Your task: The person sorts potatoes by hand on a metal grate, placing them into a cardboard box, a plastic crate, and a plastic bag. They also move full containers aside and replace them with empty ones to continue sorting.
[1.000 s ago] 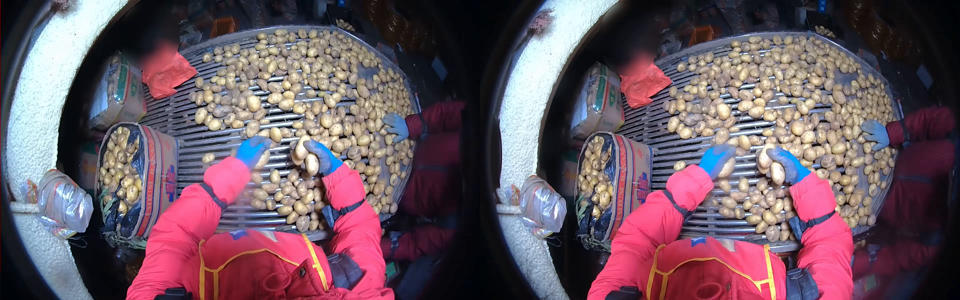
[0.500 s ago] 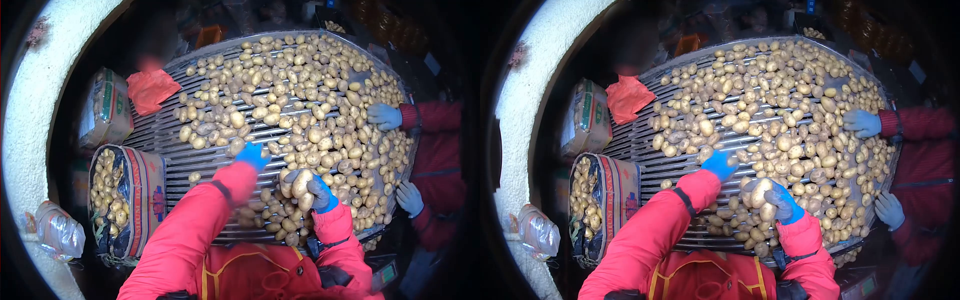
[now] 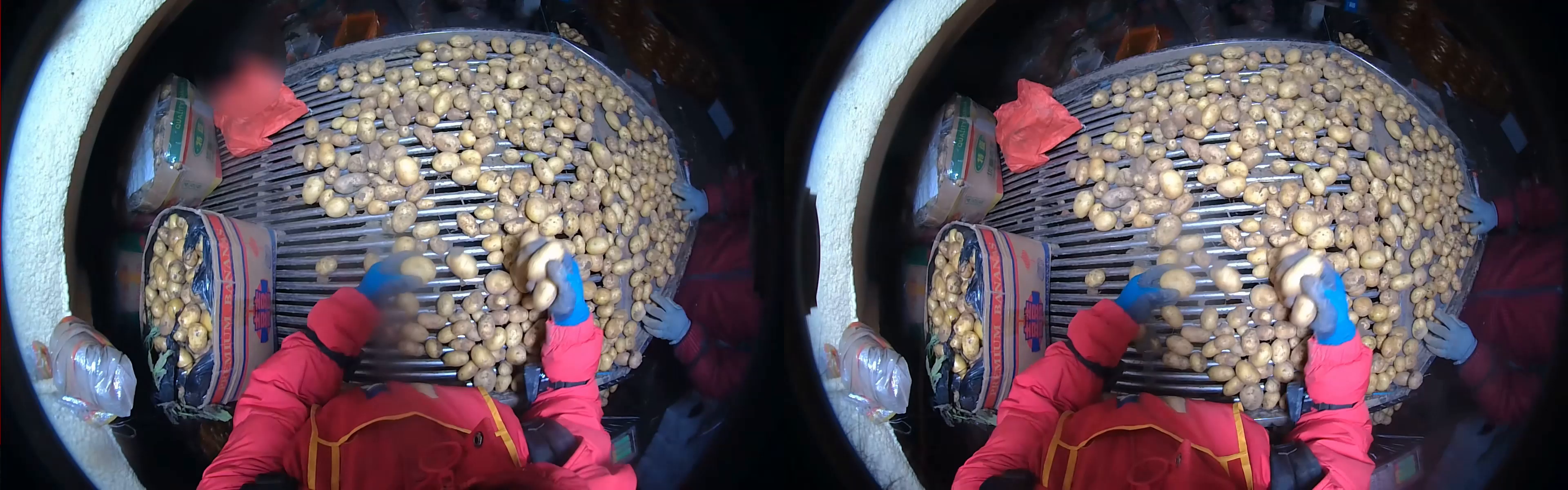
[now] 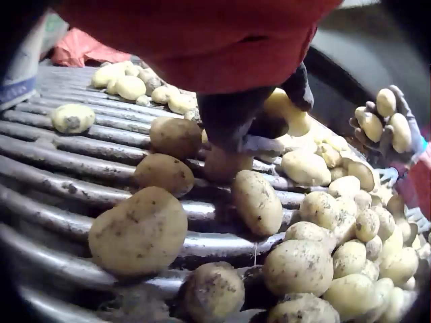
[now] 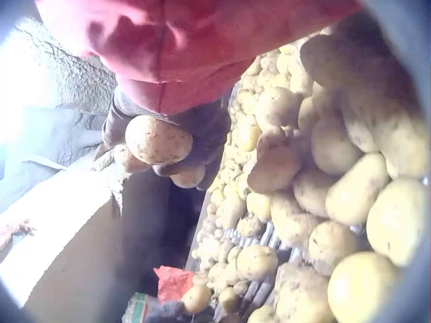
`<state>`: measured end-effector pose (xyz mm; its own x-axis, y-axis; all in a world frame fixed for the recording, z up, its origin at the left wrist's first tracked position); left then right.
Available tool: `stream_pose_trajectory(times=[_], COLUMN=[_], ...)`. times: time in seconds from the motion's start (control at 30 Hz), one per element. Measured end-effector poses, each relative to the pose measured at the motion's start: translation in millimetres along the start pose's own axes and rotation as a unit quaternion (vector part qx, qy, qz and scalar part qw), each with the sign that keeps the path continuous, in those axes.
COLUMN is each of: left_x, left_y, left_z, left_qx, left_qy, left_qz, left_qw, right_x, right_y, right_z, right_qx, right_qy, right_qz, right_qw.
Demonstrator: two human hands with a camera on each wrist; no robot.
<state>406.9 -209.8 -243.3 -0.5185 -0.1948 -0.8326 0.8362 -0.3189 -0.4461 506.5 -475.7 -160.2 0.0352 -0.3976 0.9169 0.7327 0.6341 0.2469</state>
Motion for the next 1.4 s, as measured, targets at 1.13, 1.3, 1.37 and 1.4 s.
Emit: stream_pose_trajectory(times=[1.13,1.3,1.37,1.4], left_x=[34.7,37.5,34.7,33.8], left_y=[-24.8,-19.1,-9.1,-7.7], left_z=[31.2,18.4,18.6,17.0], left_qx=[0.041,-0.007,-0.027,-0.066], left_qy=[-0.262,-0.185,-0.168,-0.155], left_qz=[-0.047,-0.088,-0.084,-0.081], left_qw=[0.963,0.979,0.982,0.982], right_x=[-109.4,-114.7,-111.5,-107.9], right_y=[41.8,24.9,25.6,26.2], right_z=[54.2,78.9,84.1,85.2], right_qx=[0.183,0.13,0.106,0.095], right_qy=[-0.076,-0.062,-0.053,-0.064], right_qz=[0.311,0.294,0.295,0.307], right_qw=[0.93,0.945,0.948,0.945])
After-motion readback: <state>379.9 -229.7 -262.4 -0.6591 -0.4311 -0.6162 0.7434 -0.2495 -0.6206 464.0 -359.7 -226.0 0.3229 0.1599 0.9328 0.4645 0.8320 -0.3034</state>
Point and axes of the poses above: each hand's wrist, its own y-axis towards the middle knuckle, its own z-axis out of the palm, x = y × z, the point moved 8 cm from there along y, towards the middle knuckle, and after that the axes turned 10 degrees about x, right-handed, at the moved point
